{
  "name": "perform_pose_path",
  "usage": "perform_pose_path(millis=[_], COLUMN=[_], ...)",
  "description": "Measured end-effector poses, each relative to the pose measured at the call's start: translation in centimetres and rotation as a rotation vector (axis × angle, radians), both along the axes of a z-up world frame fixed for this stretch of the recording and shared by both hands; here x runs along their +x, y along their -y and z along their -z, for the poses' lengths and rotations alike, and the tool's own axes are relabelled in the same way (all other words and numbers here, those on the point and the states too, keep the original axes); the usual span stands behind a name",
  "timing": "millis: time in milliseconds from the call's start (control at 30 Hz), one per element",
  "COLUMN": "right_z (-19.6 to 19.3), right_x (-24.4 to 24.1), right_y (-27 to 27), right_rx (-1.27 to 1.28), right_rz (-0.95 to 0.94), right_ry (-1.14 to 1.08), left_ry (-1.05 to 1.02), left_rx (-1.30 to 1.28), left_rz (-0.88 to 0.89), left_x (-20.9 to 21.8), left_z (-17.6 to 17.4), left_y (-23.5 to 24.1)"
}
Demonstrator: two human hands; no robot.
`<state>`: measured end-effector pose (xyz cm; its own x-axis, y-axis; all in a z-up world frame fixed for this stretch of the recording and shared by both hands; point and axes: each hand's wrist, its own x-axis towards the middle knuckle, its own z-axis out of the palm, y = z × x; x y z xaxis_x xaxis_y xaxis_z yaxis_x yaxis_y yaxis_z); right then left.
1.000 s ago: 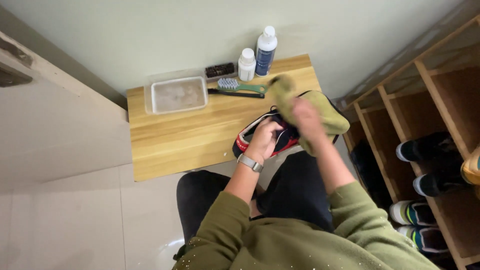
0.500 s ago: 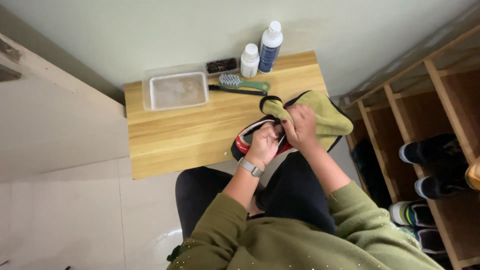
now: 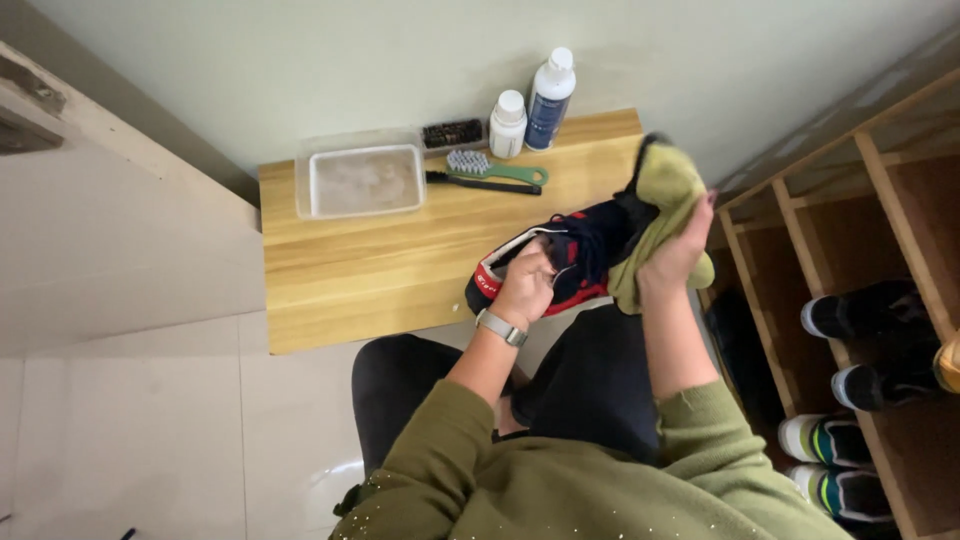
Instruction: The person wipes a dark sneaker with red laces using a green cloth, covering the upper, sides, and interior. The shoe is rotated and turned over to access different areas while the person sits at a small wooden table with cleaning supplies nearby.
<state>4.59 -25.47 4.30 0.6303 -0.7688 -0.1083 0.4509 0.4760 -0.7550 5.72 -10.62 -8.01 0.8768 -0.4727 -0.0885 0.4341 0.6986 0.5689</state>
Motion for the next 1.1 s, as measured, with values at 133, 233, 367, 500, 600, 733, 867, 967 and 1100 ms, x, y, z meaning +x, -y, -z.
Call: perform_pose_path(millis=[133,233,367,500,600,733,867,967,1100], right_z=[1.2,3.1,3.3,6.8,7.5,-0.3,10.3,2.4,7.2], right_x=[-0.8,0.1,0.9,1.8,3.5,1.4,-1.5,-1.0,1.1], right_y=[-1.1,-0.9,-3.2,-2.4,0.1,1.4,6.4,-2.5,-1.0], right_rx=[-1.142,-1.58,-1.339,-1.131,-0.579,0.042,-0.772,-1.747,-1.752], right_rz=[-0.319,-0.377,-0.167,-0.149,0.065,-0.042,-0.256,-0.333,-0.205], right_ry=[0.096,0.163,0.097,-0.061,-0.352,-0.145,-0.26,0.016,-0.021], left_ry=[-0.212,-0.284,-0.245,-0.26,-0.233,-0.197,-0.158,-0.121,-0.107], left_rx=[-0.191,-0.263,-0.162,-0.15,-0.117,-0.122,-0.173,-0.175,-0.173], left_rz=[0.067,0.102,0.068,0.046,0.021,0.006,0.049,0.077,0.051], left_x=[-0.7,-0.5,0.3,0.1,0.1,-0.2,-0.6,-0.1,-1.3], left_z=[-5.3,-6.0,-0.8,0.6,0.6,-1.9,-4.2,-0.6,2.6], left_y=[-1.9,-1.6,-0.5,-0.2,-0.3,-0.8,-1.7,-0.7,0.6])
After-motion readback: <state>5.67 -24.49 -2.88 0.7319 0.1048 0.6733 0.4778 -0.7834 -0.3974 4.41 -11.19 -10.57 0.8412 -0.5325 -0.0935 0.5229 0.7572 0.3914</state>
